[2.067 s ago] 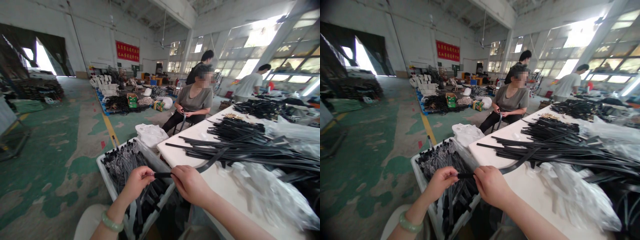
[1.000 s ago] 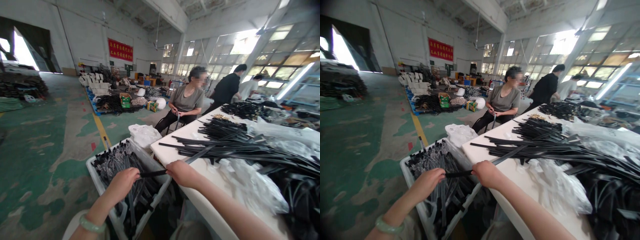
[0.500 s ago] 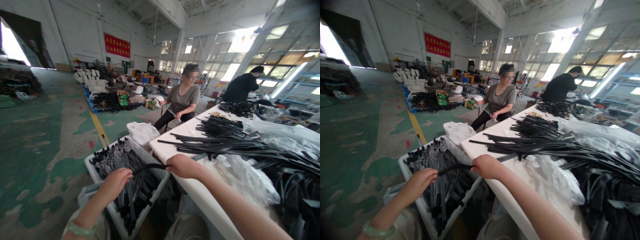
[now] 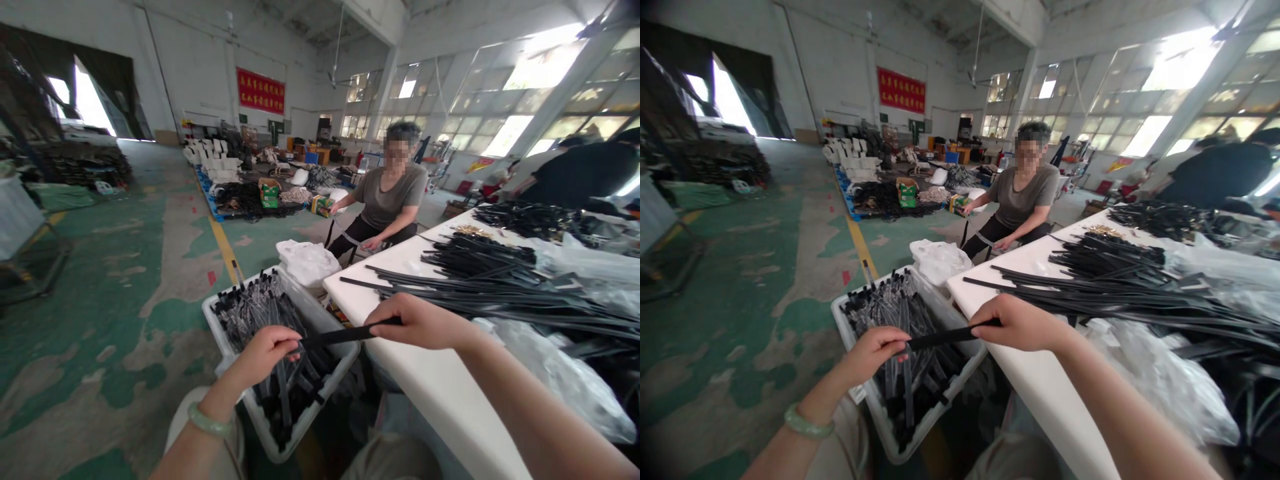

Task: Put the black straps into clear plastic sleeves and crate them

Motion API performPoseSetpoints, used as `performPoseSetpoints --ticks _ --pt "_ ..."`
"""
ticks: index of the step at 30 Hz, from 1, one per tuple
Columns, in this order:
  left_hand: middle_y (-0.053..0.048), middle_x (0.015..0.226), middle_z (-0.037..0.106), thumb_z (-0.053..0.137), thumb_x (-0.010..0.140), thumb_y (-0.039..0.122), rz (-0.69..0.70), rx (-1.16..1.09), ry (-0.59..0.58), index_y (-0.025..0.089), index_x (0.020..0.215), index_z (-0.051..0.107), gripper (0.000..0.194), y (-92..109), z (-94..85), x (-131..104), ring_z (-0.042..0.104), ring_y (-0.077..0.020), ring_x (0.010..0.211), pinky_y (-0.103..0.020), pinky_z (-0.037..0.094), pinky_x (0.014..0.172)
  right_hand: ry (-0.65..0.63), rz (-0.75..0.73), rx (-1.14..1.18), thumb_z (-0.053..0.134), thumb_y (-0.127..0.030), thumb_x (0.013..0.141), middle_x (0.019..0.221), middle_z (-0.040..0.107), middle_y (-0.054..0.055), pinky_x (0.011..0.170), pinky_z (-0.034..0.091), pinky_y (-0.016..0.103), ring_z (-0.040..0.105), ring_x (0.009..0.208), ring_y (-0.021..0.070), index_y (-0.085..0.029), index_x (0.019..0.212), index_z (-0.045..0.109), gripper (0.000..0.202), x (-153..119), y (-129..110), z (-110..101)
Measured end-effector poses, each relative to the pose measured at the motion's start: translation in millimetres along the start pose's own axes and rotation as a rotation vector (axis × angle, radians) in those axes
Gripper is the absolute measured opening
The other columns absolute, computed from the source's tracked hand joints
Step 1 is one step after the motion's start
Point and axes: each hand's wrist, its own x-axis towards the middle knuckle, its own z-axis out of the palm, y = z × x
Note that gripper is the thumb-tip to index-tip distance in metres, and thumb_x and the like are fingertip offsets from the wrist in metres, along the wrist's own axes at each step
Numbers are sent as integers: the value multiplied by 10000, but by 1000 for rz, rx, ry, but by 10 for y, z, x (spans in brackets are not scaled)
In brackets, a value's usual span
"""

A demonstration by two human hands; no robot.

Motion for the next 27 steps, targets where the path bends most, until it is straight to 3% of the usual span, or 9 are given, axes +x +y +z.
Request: performPoseSetpoints --ticks 3,7,10,13,16,18,24,27 --pt "-49 712 715 534 857 267 26 -98 -58 135 815 714 227 238 168 59 655 -161 645 -246 507 654 -21 -11 9 463 -356 967 653 575 -4 570 329 239 467 600 121 -124 838 689 348 98 -116 87" --pt "-26 668 686 550 838 226 57 -167 -96 140 758 703 193 490 330 168 624 -141 603 -224 489 606 4 18 -129 507 -352 956 767 644 21 619 353 251 539 685 148 -164 883 660 253 272 -308 343" --pt "-11 671 676 564 833 218 64 -115 -46 152 763 708 173 455 177 153 609 -130 590 -219 478 607 -9 129 -187 464 -406 974 796 649 46 619 370 266 560 704 170 -172 903 620 290 208 -273 324" --pt "-16 682 680 556 846 244 10 -26 4 145 794 719 197 286 -127 59 610 -133 596 -221 472 605 -77 214 -97 390 -419 992 676 583 19 586 367 262 512 619 148 -178 786 579 369 -3 -90 99" --pt "-33 692 701 556 848 247 -13 -11 -48 130 819 737 218 201 -286 8 625 -144 624 -226 471 624 -84 263 12 435 -448 959 590 497 -20 528 327 249 434 551 127 -179 758 578 364 -125 33 -65" --pt "-45 699 712 563 854 257 10 -54 -111 122 822 742 226 244 -230 38 629 -149 633 -229 472 638 -73 275 -14 470 -408 939 578 486 -27 515 298 248 410 540 122 -172 762 604 324 -87 9 -64" --pt "-37 651 681 554 860 284 44 -175 -231 120 758 718 253 489 246 267 593 -137 588 -216 466 588 -65 189 -176 539 -298 911 672 604 -3 569 316 256 495 614 129 -171 785 668 221 283 -302 205" --pt "-25 636 658 551 849 279 58 -179 -256 125 727 700 246 473 280 309 587 -135 579 -214 472 583 -93 191 -144 551 -279 905 684 629 3 572 333 250 522 627 134 -174 797 656 184 346 -344 284"
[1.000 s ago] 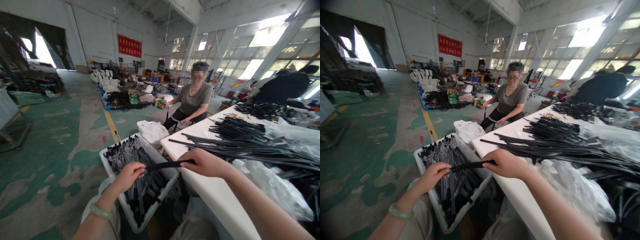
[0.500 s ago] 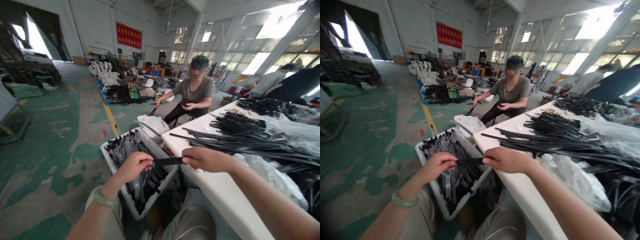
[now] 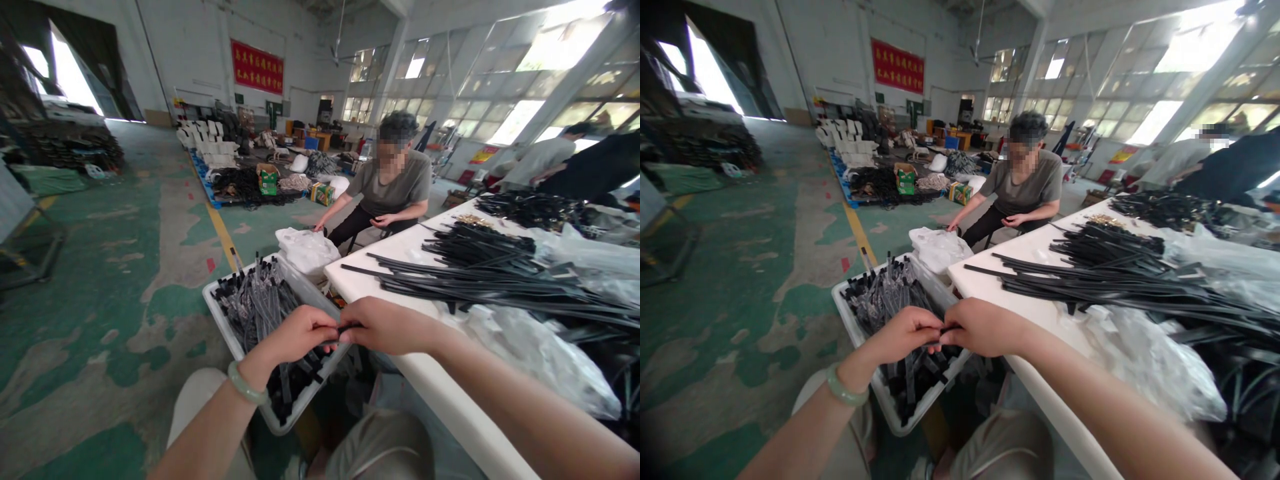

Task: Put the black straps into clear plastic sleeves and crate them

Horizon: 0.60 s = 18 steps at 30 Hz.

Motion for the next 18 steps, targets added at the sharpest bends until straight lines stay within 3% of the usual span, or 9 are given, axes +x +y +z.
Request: performPoseSetpoints --ticks 3,6,11,14,16,18 --pt "-18 638 651 553 846 253 0 55 27 129 745 702 219 -68 -138 -55 584 -133 591 -208 460 594 -66 50 94 477 -283 939 601 602 -6 558 357 245 515 558 123 -176 704 586 280 -68 97 -10" --pt "-20 637 654 548 854 250 4 120 26 129 734 702 229 -120 -251 -80 594 -137 609 -204 455 603 8 115 254 443 -358 952 559 542 -18 541 401 239 539 531 127 -185 668 516 341 -113 195 -20" --pt "-36 723 697 525 853 219 42 284 4 128 842 723 219 -133 -402 147 622 -147 647 -208 468 614 47 316 444 504 -329 930 530 519 -21 451 416 225 621 480 164 -177 670 517 301 251 77 107" --pt "-43 707 686 558 809 163 84 468 30 138 783 728 174 -36 -755 359 595 -167 677 -258 463 696 231 300 422 486 -242 930 497 510 -11 465 418 229 615 480 169 -167 638 539 306 646 -28 185" --pt "-54 714 671 591 792 158 123 581 69 142 721 719 147 104 -1069 475 576 -199 768 -346 438 854 426 257 399 440 -242 957 614 589 24 536 441 237 645 595 177 -160 741 587 273 887 -65 239" --pt "-52 770 666 600 804 166 186 702 111 155 718 710 140 258 -1332 554 551 -229 905 -464 316 1036 599 217 390 368 -293 999 809 660 67 630 461 252 663 735 188 -164 926 604 279 1081 -74 324"
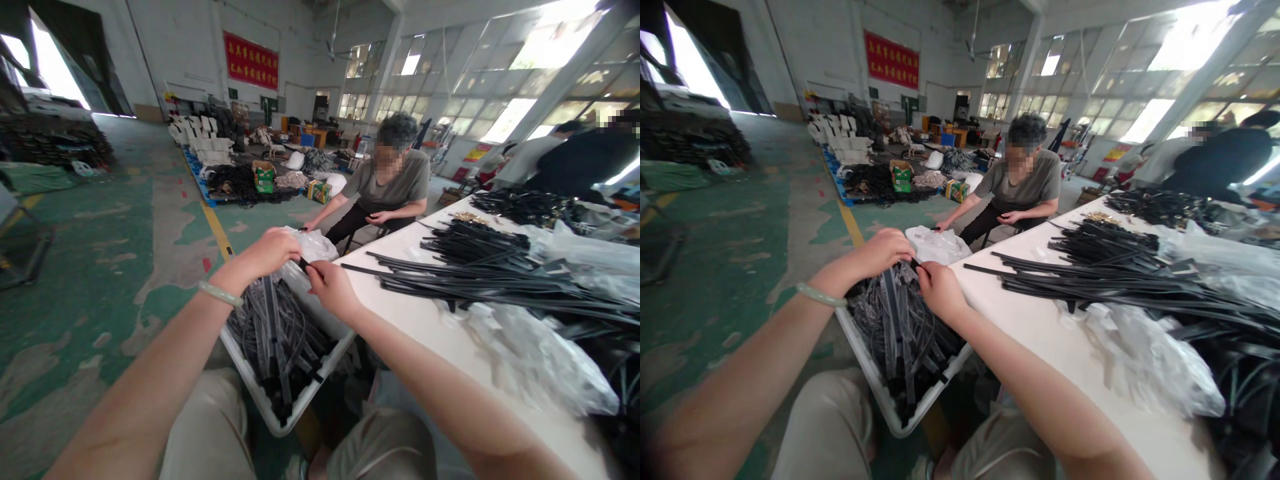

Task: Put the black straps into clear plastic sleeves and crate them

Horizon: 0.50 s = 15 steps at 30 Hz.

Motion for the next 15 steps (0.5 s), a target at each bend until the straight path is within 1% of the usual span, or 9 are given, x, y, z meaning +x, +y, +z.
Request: performPoseSetpoints --ticks 2,3,5,7,9,10,11,13,15 --pt "-30 821 660 556 844 154 92 193 50 176 744 696 174 -33 -138 62 522 -230 998 -540 150 1127 110 -21 32 290 -351 1026 936 671 91 720 475 271 664 831 198 -174 1069 566 331 56 61 201" --pt "-21 842 657 524 863 141 139 288 61 185 764 686 195 -53 -127 68 517 -224 1023 -554 96 1146 143 -13 47 254 -369 1032 951 669 95 751 480 280 663 849 201 -174 1103 547 359 65 112 320" --pt "-19 911 656 475 888 118 162 384 33 199 810 667 222 -134 63 26 514 -212 1087 -549 53 1173 172 30 72 197 -379 1037 939 666 95 784 490 289 666 857 203 -169 1117 531 402 49 255 609" --pt "-44 1058 652 466 891 105 78 332 -52 204 853 660 221 -286 431 -89 487 -207 1203 -528 60 1195 149 99 91 148 -360 1040 900 669 91 760 510 287 675 813 196 -161 1101 537 441 -15 460 961" --pt "-79 1249 612 476 871 75 -11 299 -131 198 874 672 231 -482 890 -282 439 -223 1310 -538 133 1194 80 186 98 153 -322 1044 832 677 75 704 530 280 678 746 186 -156 1066 565 445 -141 733 1326" --pt "-94 1370 553 480 850 50 -57 291 -161 197 895 684 255 -578 1129 -410 359 -252 1392 -565 166 1182 40 233 94 195 -302 1046 808 680 62 688 538 279 678 728 181 -153 1058 582 415 -232 897 1491" --pt "-106 1482 461 474 834 25 -112 284 -186 207 991 686 320 -662 1364 -562 285 -278 1445 -586 210 1165 5 280 84 270 -287 1044 815 687 52 692 546 285 679 733 177 -149 1066 594 353 -343 1080 1630" --pt "-153 1585 300 452 787 -33 -233 277 -223 242 1306 553 597 -772 1815 -945 226 -328 1472 -631 282 1118 -30 377 42 453 -287 1011 952 695 53 765 561 332 680 832 180 -149 1123 599 229 -607 1489 1814" --pt "-200 1577 293 455 747 -44 -370 273 -256 227 1439 417 744 -798 2235 -1422 236 -381 1456 -658 330 1080 -36 481 -18 548 -295 977 1070 673 65 832 559 384 664 933 195 -168 1132 610 211 -882 1916 1876"
